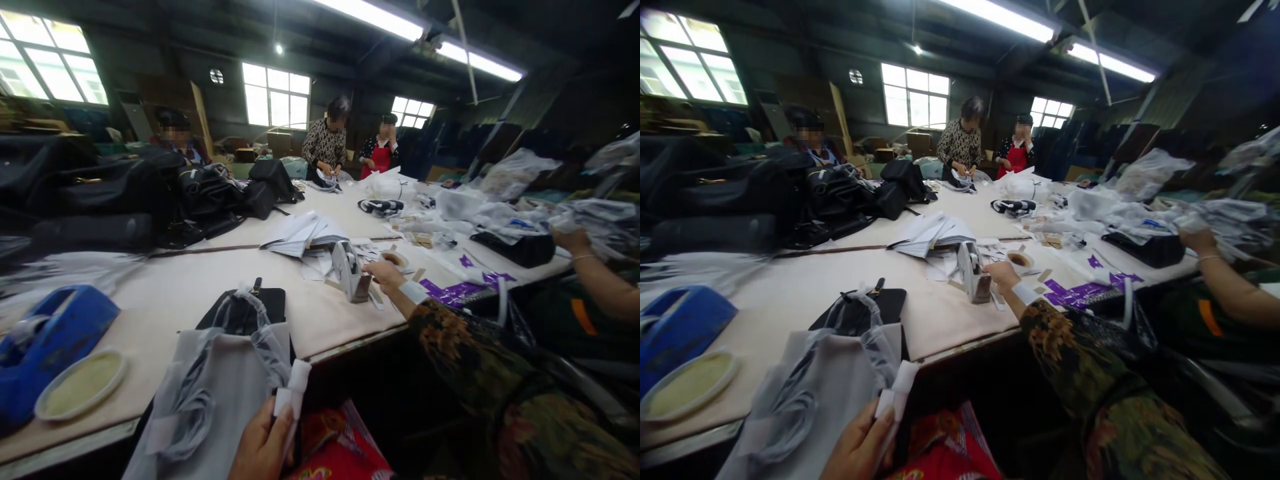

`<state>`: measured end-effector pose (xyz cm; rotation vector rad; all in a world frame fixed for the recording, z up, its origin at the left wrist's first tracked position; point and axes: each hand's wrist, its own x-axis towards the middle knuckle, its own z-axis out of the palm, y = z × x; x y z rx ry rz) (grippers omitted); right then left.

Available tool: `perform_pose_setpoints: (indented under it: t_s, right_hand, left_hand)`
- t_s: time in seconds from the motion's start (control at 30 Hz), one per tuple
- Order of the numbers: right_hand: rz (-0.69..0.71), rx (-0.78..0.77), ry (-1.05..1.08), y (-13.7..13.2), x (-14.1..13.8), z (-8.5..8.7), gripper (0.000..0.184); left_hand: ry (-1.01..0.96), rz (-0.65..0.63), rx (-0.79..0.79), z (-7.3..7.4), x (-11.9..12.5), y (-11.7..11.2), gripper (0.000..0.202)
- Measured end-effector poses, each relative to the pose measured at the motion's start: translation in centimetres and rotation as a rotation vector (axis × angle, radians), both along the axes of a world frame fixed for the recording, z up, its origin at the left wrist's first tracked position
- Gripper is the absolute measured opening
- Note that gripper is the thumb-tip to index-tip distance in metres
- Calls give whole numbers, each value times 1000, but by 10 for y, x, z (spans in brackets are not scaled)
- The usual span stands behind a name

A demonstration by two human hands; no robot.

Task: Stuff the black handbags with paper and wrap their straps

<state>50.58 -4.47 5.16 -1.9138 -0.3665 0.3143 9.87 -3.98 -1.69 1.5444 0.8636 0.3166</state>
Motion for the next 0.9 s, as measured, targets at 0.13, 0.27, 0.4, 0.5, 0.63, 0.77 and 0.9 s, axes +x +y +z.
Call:
perform_pose_setpoints:
  t_s: [0.13, 0.27, 0.4, 0.5, 0.63, 0.77, 0.9]
  right_hand:
    - [3, 32, 7, -30, -21, -8, 13]
    - [0, 21, 86, -44, -44, -27, 17]
    - [-21, -43, 103, -38, -41, -37, 27]
    - [6, -122, 87, -41, -40, -39, 29]
    - [167, -163, 86, -56, -79, -31, 19]
    - [645, -97, 82, -71, -162, -2, 19]
    - [971, -118, -2, -69, -234, 12, 22]
  left_hand:
    - [13, 5, -10, -4, 1, 0, 60]
    - [34, -10, 4, -4, 3, 3, 61]
    - [47, -36, 28, 3, 5, 4, 54]
    - [42, -26, 37, 12, 5, 0, 43]
    - [52, -17, 58, 21, 4, -5, 30]
    - [65, -16, 103, 21, 6, -4, 25]
    - [68, -19, 251, 17, 8, -5, 24]
